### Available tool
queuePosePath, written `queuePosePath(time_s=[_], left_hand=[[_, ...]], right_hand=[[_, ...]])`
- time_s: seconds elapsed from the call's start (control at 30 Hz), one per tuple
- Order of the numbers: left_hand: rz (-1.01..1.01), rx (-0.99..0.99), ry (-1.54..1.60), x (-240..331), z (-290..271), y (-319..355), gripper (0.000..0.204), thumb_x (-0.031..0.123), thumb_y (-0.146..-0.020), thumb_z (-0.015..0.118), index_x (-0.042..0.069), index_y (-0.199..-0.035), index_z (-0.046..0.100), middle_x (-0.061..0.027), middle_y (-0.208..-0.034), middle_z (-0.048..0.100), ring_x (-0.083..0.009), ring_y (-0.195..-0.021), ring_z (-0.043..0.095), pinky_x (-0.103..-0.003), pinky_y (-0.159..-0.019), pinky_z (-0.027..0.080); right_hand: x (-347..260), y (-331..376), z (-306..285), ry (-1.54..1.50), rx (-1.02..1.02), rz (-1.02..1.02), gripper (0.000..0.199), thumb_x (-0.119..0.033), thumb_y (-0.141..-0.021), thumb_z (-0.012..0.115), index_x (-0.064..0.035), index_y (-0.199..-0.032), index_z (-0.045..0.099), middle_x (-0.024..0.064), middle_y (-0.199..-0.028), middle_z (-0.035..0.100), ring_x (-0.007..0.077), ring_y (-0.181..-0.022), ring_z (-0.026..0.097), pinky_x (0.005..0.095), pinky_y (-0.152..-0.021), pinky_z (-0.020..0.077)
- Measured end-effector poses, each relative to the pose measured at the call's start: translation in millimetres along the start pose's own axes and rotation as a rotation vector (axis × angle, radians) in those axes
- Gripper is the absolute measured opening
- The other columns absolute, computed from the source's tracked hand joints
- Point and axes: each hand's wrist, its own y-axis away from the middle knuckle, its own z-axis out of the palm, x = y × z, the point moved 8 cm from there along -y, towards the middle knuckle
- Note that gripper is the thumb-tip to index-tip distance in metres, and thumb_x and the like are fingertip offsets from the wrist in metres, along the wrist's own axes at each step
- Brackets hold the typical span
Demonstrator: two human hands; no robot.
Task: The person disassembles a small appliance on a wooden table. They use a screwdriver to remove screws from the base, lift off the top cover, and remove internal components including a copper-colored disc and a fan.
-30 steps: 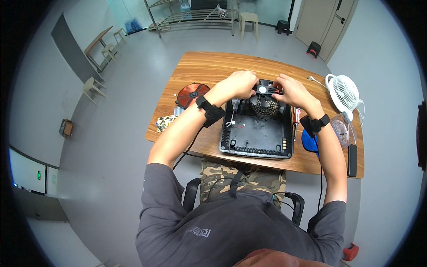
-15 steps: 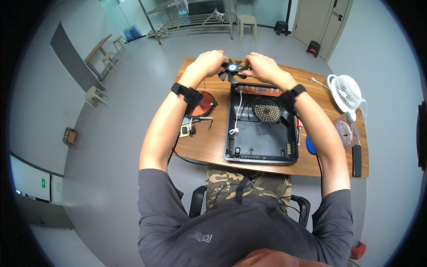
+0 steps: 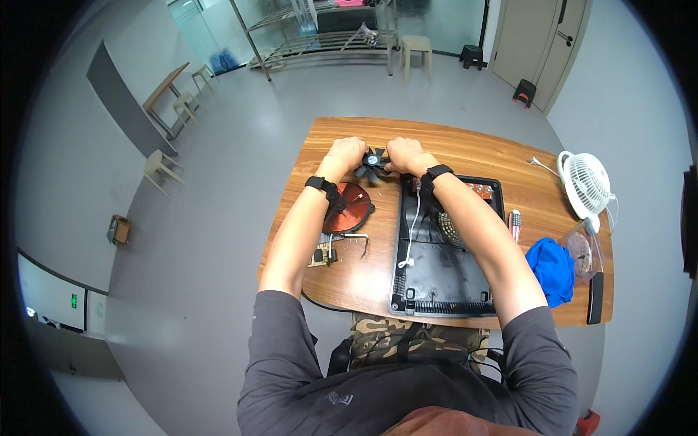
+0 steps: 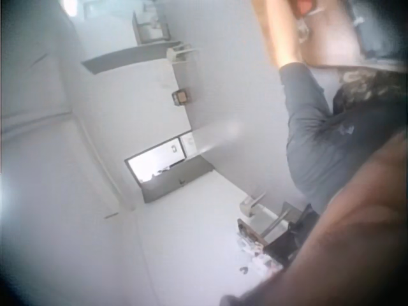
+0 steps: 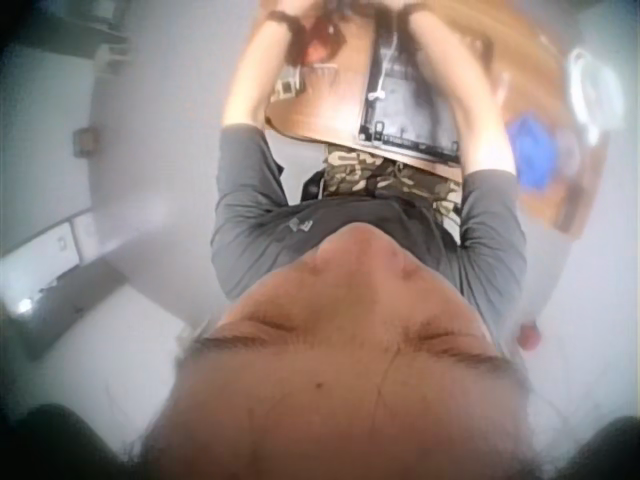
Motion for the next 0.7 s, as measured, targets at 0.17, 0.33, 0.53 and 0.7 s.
queuePosePath(time_s=[0.17, 0.33, 0.53, 0.7], left_hand=[[0.013, -0.004, 0.021, -8.0, 26.7, -13.6, 0.020, 0.013, -0.078, 0.077, 0.011, -0.098, 0.076, -0.0155, -0.100, 0.074, -0.0350, -0.097, 0.071, -0.044, -0.084, 0.057], [0.002, -0.059, 0.055, -10.2, 41.2, -14.3, 0.027, 0.014, -0.078, 0.080, 0.010, -0.104, 0.073, -0.0148, -0.102, 0.074, -0.0352, -0.100, 0.070, -0.045, -0.085, 0.056], [-0.006, -0.073, 0.035, -6.9, 41.3, -17.8, 0.030, 0.013, -0.078, 0.080, 0.010, -0.106, 0.072, -0.0144, -0.104, 0.073, -0.0344, -0.103, 0.069, -0.044, -0.087, 0.056], [-0.006, -0.004, 0.064, 0.1, 25.4, -9.8, 0.018, 0.007, -0.081, 0.071, 0.010, -0.098, 0.076, -0.0160, -0.104, 0.074, -0.0348, -0.102, 0.071, -0.044, -0.087, 0.057]], right_hand=[[7.2, -19.8, 25.2, -0.010, -0.029, -0.028, 0.042, -0.038, -0.077, 0.086, -0.0041, -0.099, 0.076, 0.0187, -0.104, 0.074, 0.0361, -0.100, 0.071, 0.0442, -0.085, 0.0576], [9.1, -26.0, 39.4, -0.021, -0.061, -0.009, 0.045, -0.038, -0.076, 0.087, -0.0035, -0.103, 0.076, 0.0183, -0.106, 0.075, 0.0345, -0.101, 0.072, 0.0425, -0.085, 0.0585], [17.3, -29.5, 45.3, -0.064, -0.046, -0.035, 0.043, -0.040, -0.078, 0.085, -0.0050, -0.102, 0.075, 0.0180, -0.105, 0.074, 0.0355, -0.100, 0.071, 0.0434, -0.086, 0.0577], [31.4, -10.6, 24.5, -0.146, 0.003, -0.028, 0.039, -0.041, -0.086, 0.077, -0.0057, -0.103, 0.074, 0.0186, -0.106, 0.073, 0.0361, -0.104, 0.069, 0.0455, -0.088, 0.0554]])
